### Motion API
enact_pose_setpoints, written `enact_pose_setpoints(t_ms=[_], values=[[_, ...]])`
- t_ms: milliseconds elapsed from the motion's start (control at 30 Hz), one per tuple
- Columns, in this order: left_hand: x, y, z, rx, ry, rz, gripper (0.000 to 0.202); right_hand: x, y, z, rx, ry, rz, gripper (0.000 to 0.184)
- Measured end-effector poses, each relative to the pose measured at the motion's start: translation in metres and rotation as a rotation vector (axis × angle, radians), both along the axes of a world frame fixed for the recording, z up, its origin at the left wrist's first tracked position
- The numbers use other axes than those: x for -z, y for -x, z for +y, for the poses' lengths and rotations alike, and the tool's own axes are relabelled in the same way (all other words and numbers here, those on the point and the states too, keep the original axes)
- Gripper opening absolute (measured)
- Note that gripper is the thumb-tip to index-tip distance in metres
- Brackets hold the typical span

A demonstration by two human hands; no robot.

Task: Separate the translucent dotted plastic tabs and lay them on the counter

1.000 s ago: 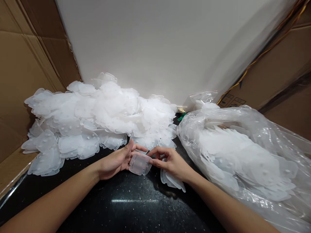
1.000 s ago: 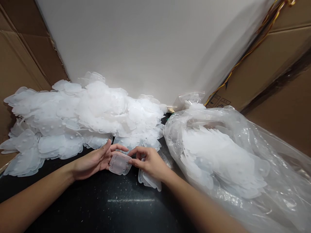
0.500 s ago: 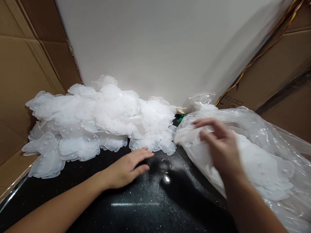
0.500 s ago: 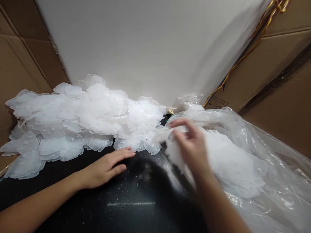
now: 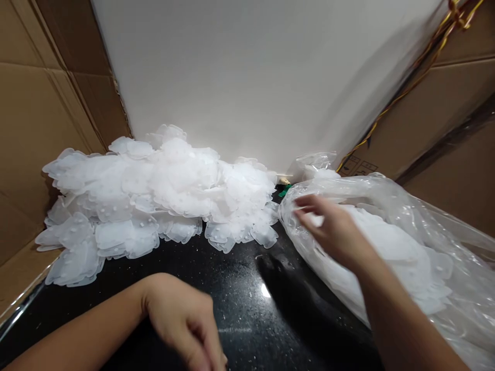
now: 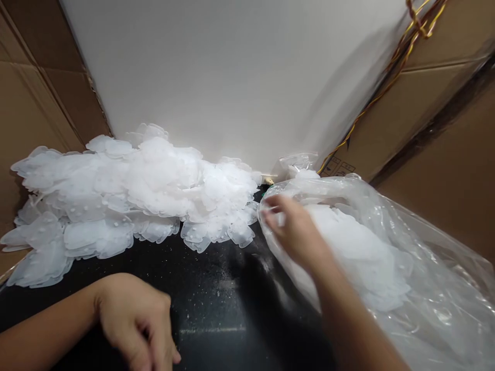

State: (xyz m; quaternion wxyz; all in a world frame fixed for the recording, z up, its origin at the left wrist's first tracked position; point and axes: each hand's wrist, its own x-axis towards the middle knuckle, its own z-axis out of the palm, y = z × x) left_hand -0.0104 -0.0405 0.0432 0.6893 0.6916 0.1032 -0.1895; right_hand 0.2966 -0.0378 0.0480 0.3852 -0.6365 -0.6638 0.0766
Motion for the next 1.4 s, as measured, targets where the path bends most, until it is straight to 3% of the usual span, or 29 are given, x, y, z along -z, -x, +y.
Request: enact_pose_setpoints(t_ms=[33,100,167,233,267,333,567,633,733,867,1000,1133,1267,1400], values=[[-0.003,0.001,0.005,-0.179,0.009,0.012,0.042,0.006,0.021,0.003,-0.155,0.129,0.034,0.017],[-0.004,0.001,0.017,-0.61,-0.097,-0.068,0.036,0.022,0.058,0.009,-0.315,0.268,0.007,0.012],[0.001,0.001,0.03,-1.028,-0.377,-0.154,0.028,0.041,0.082,0.016,-0.392,0.271,-0.055,0.011],[0.01,0.003,0.042,-1.221,-0.71,-0.129,0.019,0.058,0.097,0.021,-0.376,0.205,-0.086,0.015],[0.015,0.004,0.046,-1.251,-0.804,-0.126,0.018,0.064,0.101,0.023,-0.346,0.18,-0.078,0.019],[0.025,0.003,0.051,-1.297,-0.828,-0.139,0.018,0.071,0.106,0.026,-0.289,0.163,-0.015,0.027],[0.037,-0.013,0.049,-1.431,-0.625,-0.222,0.019,0.073,0.104,0.031,-0.374,0.315,0.387,0.032],[0.034,-0.013,0.047,-1.401,-0.478,-0.215,0.029,0.072,0.103,0.031,-0.372,0.335,0.365,0.032],[0.026,-0.009,0.043,-1.258,-0.212,-0.205,0.044,0.07,0.101,0.03,-0.392,0.316,0.266,0.017],[0.021,-0.007,0.039,-1.208,-0.145,-0.243,0.031,0.064,0.095,0.024,-0.492,0.272,0.435,0.015],[0.023,-0.011,0.039,-1.312,-0.113,-0.289,0.02,0.056,0.087,0.018,-0.645,0.466,0.86,0.027],[0.022,-0.011,0.039,-1.465,0.006,-0.241,0.029,0.055,0.08,0.017,-0.605,0.688,1.104,0.038],[0.019,-0.006,0.042,-1.411,0.043,-0.08,0.029,0.056,0.074,0.02,-0.572,0.804,1.179,0.046],[0.019,-0.004,0.043,-1.34,0.047,-0.024,0.028,0.055,0.071,0.021,-0.567,0.825,1.181,0.04]])
